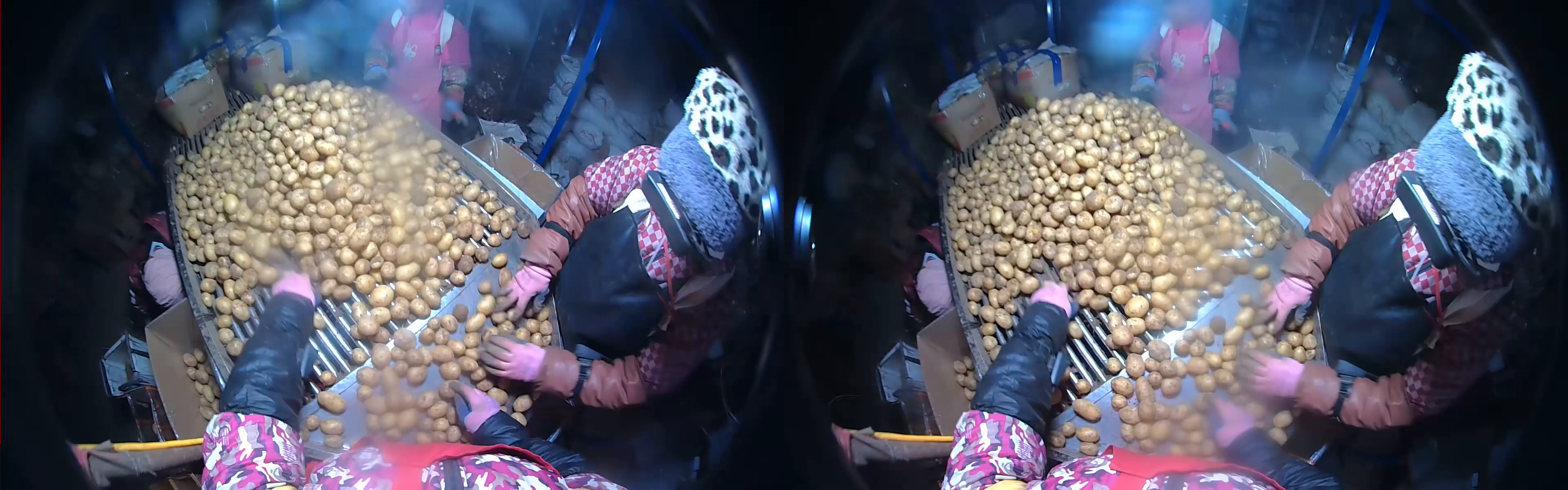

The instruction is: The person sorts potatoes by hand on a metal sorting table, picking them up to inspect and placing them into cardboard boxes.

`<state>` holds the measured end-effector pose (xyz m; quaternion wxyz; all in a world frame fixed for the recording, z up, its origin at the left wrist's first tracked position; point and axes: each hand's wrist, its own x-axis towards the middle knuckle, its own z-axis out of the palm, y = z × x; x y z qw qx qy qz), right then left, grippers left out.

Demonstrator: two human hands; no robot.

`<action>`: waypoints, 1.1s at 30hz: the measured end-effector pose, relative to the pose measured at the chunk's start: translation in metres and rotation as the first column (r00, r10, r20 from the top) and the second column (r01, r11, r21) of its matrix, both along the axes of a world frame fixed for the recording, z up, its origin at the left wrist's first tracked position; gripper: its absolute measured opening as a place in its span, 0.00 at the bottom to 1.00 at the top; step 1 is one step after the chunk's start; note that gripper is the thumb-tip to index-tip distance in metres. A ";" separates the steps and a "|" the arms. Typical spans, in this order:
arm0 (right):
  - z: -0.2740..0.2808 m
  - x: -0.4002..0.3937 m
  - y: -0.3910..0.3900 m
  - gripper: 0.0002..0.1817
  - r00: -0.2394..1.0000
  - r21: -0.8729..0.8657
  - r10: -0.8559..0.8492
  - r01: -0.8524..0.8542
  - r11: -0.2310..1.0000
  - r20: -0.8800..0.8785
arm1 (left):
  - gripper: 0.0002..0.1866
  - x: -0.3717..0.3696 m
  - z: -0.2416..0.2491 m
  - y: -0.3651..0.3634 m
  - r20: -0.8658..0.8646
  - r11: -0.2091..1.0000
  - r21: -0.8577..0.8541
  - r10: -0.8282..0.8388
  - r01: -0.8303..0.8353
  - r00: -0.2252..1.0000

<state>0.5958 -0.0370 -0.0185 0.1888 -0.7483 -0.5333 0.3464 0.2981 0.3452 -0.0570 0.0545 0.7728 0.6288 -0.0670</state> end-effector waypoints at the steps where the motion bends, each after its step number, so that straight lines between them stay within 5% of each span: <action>1: -0.008 0.002 -0.002 0.20 0.999 0.049 0.023 -0.024 0.999 0.031 | 0.28 0.003 0.005 -0.018 0.030 1.000 -0.008 0.005 -0.005 1.000; 5: 0.004 0.001 -0.003 0.19 0.995 0.010 0.098 -0.098 0.995 0.032 | 0.40 0.014 0.007 -0.090 0.443 0.929 -0.367 0.127 0.050 0.887; 9: 0.012 -0.002 -0.012 0.20 0.997 0.090 0.017 -0.010 0.996 -0.074 | 0.37 0.023 0.029 -0.151 0.618 0.859 -0.507 0.303 0.073 0.725; 11: 0.008 -0.001 -0.016 0.21 0.998 0.152 0.046 -0.040 0.988 -0.035 | 0.29 0.015 0.028 -0.171 0.802 0.833 -0.541 0.469 0.116 0.369; 14: 0.007 0.002 -0.017 0.20 0.997 0.082 0.072 -0.075 0.994 0.040 | 0.19 0.002 0.046 -0.197 0.639 0.662 -0.700 0.748 0.266 -0.180; 15: 0.000 0.003 -0.017 0.20 0.997 0.099 0.067 -0.070 0.993 0.034 | 0.22 -0.010 0.038 -0.200 0.699 0.708 -0.663 0.702 0.243 -0.138; 17: 0.002 0.001 -0.020 0.20 0.996 0.103 0.064 -0.070 0.992 0.060 | 0.23 -0.015 0.063 -0.223 0.660 0.698 -0.682 0.716 0.219 -0.227; 18: 0.005 0.000 -0.019 0.20 0.993 0.087 0.067 -0.076 0.993 0.093 | 0.24 -0.025 0.050 -0.226 0.622 0.709 -0.622 0.705 0.334 -0.340; 21: -0.001 -0.001 -0.020 0.20 0.986 0.121 0.059 -0.078 0.990 0.154 | 0.32 -0.043 0.046 -0.245 0.667 0.744 -0.543 0.664 0.390 -0.338; 23: -0.022 0.001 -0.021 0.20 0.986 0.210 0.042 -0.076 0.975 0.159 | 0.33 -0.040 0.067 -0.268 0.723 0.774 -0.588 0.633 0.233 -0.277; 27: -0.028 0.003 -0.025 0.21 0.979 0.220 0.048 -0.093 0.971 0.199 | 0.21 -0.042 0.074 -0.285 0.897 0.896 -0.441 0.437 -0.050 -0.067; 29: -0.058 0.013 -0.021 0.21 0.974 0.197 0.058 -0.102 0.975 0.219 | 0.16 -0.043 0.071 -0.287 0.946 0.964 -0.262 0.245 -0.056 -0.213; 30: -0.053 0.012 -0.023 0.21 0.974 0.178 0.060 -0.100 0.979 0.217 | 0.16 -0.047 0.087 -0.290 0.945 0.932 -0.324 0.327 -0.160 -0.011; 31: -0.049 0.010 -0.020 0.21 0.975 0.165 0.060 -0.097 0.981 0.215 | 0.19 -0.046 0.091 -0.294 0.970 0.967 -0.225 0.211 -0.118 -0.119; 32: -0.051 0.010 -0.020 0.21 0.975 0.188 0.070 -0.111 0.976 0.212 | 0.22 -0.048 0.094 -0.299 0.984 0.978 -0.168 0.158 -0.121 -0.085; 33: -0.052 0.011 -0.021 0.21 0.974 0.212 0.078 -0.123 0.970 0.211 | 0.19 -0.048 0.094 -0.304 0.967 0.991 -0.099 0.073 -0.093 -0.244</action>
